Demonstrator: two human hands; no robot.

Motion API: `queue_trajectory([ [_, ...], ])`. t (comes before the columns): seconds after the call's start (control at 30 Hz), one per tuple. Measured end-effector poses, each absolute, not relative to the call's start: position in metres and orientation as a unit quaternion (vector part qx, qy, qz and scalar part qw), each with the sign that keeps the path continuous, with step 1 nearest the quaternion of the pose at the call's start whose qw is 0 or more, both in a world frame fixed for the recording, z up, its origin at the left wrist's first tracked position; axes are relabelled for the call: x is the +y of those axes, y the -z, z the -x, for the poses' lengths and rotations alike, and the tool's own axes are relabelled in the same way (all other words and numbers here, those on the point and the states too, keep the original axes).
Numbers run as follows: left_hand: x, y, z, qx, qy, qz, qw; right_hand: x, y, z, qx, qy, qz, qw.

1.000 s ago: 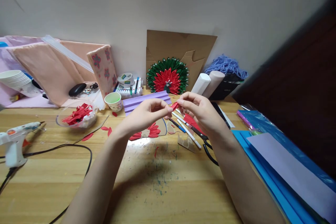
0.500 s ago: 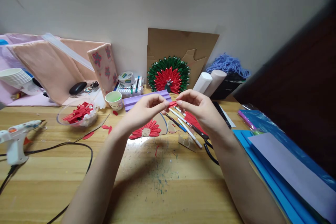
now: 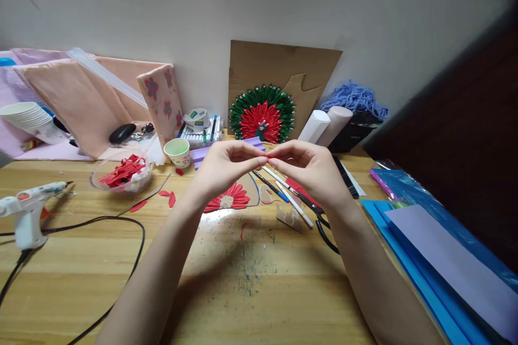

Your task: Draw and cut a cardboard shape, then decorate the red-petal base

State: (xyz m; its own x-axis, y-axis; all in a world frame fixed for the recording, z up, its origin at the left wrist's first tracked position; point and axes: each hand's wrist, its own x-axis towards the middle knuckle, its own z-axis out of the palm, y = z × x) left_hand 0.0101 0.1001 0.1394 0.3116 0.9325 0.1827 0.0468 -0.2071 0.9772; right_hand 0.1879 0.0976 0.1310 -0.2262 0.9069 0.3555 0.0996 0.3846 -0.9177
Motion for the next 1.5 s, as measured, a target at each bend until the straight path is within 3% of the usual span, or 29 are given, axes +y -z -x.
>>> queue_trajectory([
  [0.27, 0.101, -0.1363, -0.0124, 0.386, -0.512, -0.635, 0.432, 0.0967, -0.1305, -0.1864, -0.656, -0.377, 0.373, 0.536],
  [0.77, 0.096, -0.1394, -0.0148, 0.376, -0.528, -0.724, 0.236, 0.0958, -0.1301, -0.1845, -0.668, -0.311, 0.376, 0.562],
  [1.5, 0.0946, -0.1382, -0.0154, 0.321, -0.545, -0.748, 0.203, 0.0967, -0.1332, -0.1879, -0.644, -0.365, 0.379, 0.555],
])
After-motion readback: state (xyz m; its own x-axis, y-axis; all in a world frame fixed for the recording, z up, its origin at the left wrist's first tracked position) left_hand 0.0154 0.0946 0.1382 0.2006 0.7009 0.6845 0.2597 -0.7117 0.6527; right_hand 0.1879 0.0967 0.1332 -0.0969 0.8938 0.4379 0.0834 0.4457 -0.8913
